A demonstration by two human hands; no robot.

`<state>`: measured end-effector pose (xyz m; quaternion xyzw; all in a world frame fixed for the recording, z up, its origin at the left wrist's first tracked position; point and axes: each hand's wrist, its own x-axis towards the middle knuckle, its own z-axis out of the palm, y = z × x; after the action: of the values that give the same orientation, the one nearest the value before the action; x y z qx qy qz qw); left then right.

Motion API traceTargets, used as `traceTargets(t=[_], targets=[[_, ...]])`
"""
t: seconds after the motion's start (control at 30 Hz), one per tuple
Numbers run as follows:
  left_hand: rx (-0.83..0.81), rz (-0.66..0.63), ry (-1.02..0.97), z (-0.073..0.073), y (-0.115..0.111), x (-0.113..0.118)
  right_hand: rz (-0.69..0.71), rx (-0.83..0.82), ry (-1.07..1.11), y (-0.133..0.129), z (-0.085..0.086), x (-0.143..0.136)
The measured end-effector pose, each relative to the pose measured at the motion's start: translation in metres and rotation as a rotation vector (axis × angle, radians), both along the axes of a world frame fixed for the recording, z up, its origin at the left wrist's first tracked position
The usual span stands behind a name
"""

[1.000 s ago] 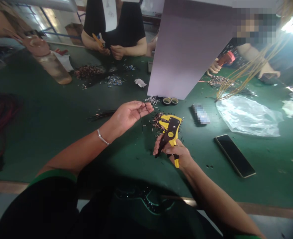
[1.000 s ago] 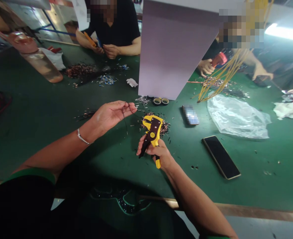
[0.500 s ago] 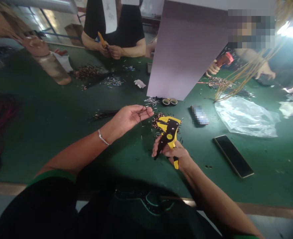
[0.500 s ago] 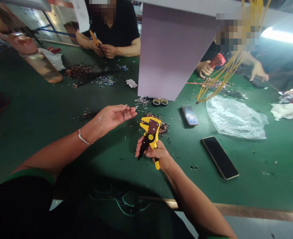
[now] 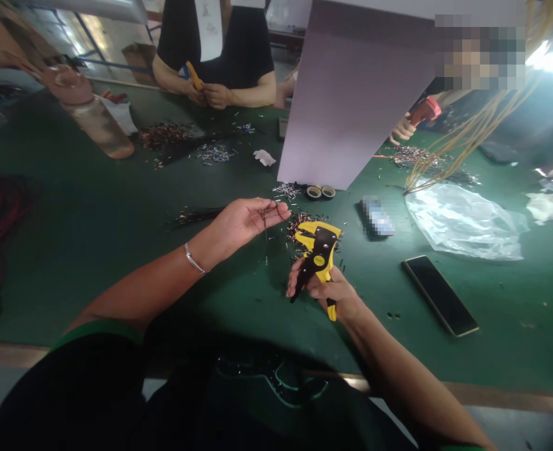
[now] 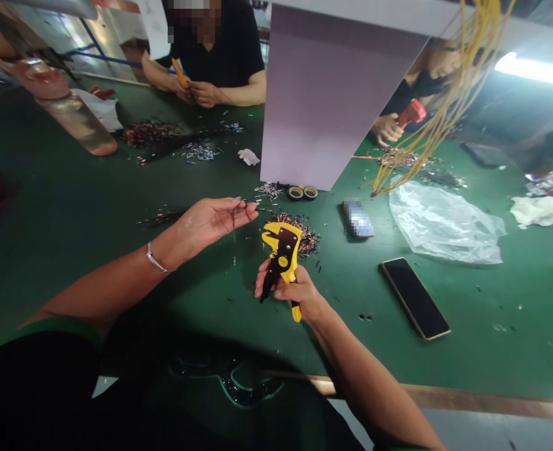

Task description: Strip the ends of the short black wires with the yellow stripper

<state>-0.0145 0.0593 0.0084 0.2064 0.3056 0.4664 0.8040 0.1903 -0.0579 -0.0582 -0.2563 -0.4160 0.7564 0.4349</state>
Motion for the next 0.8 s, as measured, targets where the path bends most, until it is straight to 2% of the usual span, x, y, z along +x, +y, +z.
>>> traceTargets(t=[0.2,0.6,0.8], targets=[[0.014,-0.03,-0.007,0.0004,-0.0032,0.0014,0.027,-0.019,0.019,-0.0009,0.0036,0.0008],[-0.085,-0.084,0.008,-0.0001,-0.0084,0.0056,0.059,-0.011,0.008,-0.0035,0.0051,-0.0002],[-0.038,-0.103,-0.019,-0.0031,-0.0082,0.0048,0.02,0.002,-0.006,-0.0075,0.0086,-0.0016]])
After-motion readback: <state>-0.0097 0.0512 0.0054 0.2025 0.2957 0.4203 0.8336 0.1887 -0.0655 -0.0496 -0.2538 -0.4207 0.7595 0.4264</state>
